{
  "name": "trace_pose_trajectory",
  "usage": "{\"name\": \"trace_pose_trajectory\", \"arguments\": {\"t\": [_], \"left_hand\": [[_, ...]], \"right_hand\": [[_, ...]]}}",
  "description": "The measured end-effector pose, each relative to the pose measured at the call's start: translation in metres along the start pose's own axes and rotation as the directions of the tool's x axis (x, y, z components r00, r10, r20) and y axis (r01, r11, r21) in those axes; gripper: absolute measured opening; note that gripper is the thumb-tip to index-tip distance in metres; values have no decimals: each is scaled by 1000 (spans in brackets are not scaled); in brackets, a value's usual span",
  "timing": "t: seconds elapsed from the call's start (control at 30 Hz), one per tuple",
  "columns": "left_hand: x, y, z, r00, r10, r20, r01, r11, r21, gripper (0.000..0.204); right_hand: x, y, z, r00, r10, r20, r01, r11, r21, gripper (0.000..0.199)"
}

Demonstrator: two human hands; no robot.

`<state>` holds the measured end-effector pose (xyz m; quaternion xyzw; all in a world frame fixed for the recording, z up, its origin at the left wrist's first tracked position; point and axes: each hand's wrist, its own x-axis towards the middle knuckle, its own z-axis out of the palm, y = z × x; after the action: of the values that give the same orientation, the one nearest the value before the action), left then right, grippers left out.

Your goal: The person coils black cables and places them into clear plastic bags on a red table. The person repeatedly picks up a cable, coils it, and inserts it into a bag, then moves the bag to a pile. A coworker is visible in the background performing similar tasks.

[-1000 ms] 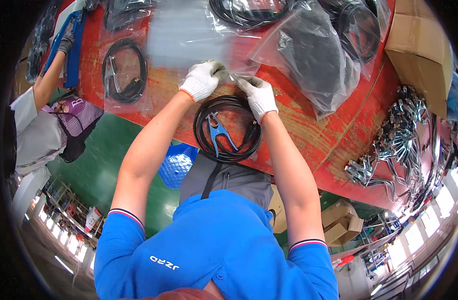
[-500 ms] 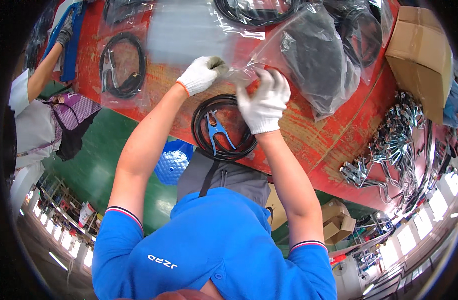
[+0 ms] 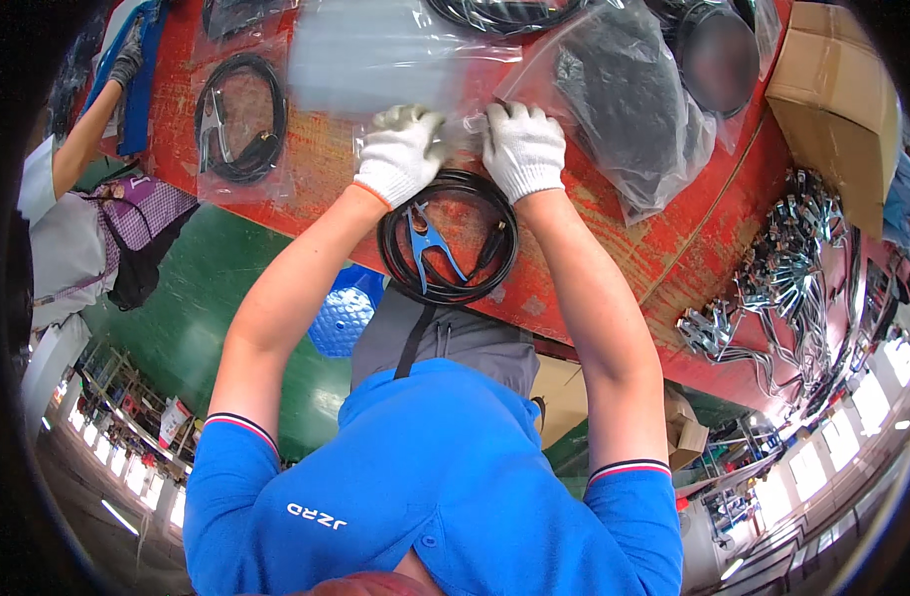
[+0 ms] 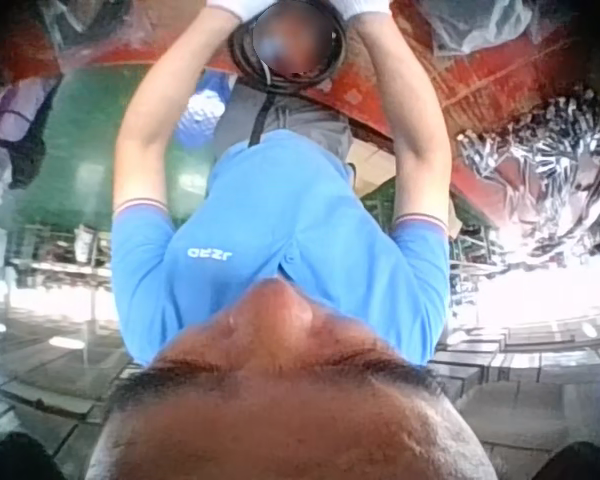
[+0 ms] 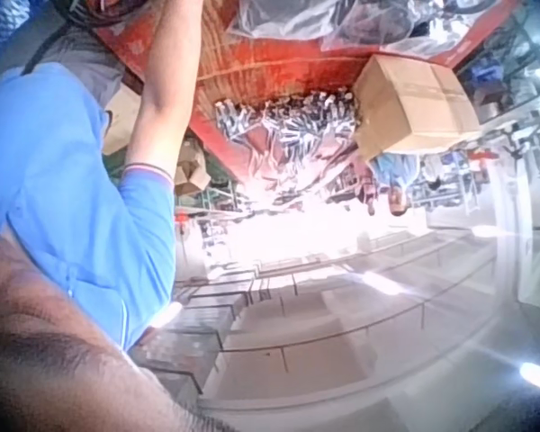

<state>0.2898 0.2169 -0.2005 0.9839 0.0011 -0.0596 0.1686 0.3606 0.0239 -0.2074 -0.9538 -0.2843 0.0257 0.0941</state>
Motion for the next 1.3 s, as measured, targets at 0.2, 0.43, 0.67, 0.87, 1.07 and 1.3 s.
{"name": "trace_pose_trajectory", "arguments": {"t": [0.2, 0.43, 0.67, 0.87, 1.07, 1.3], "left_hand": [[-26, -42, 19, 969, -137, -205, 162, 981, 110, 24], [-47, -29, 5, 845, -474, 247, 502, 863, -58, 40], [-85, -12, 15, 885, -392, 251, 435, 889, -142, 40], [-97, -9, 15, 893, -377, 246, 421, 893, -159, 43], [-110, -18, 28, 848, -468, 251, 528, 698, -484, 49], [-100, -34, 55, 572, -697, 431, 799, 355, -486, 78]], "right_hand": [[-31, 34, 0, 996, 61, -63, -62, 998, -9, 25], [-67, 30, -9, 804, 486, 343, -544, 833, 94, 53], [-113, -20, -3, 791, 380, 479, -536, 809, 243, 51], [-115, -26, 2, 827, 335, 452, -471, 851, 231, 47], [-131, -31, -1, 769, 388, 509, -627, 614, 479, 53], [-131, -32, 41, 405, 671, 621, -894, 149, 422, 66]]}}
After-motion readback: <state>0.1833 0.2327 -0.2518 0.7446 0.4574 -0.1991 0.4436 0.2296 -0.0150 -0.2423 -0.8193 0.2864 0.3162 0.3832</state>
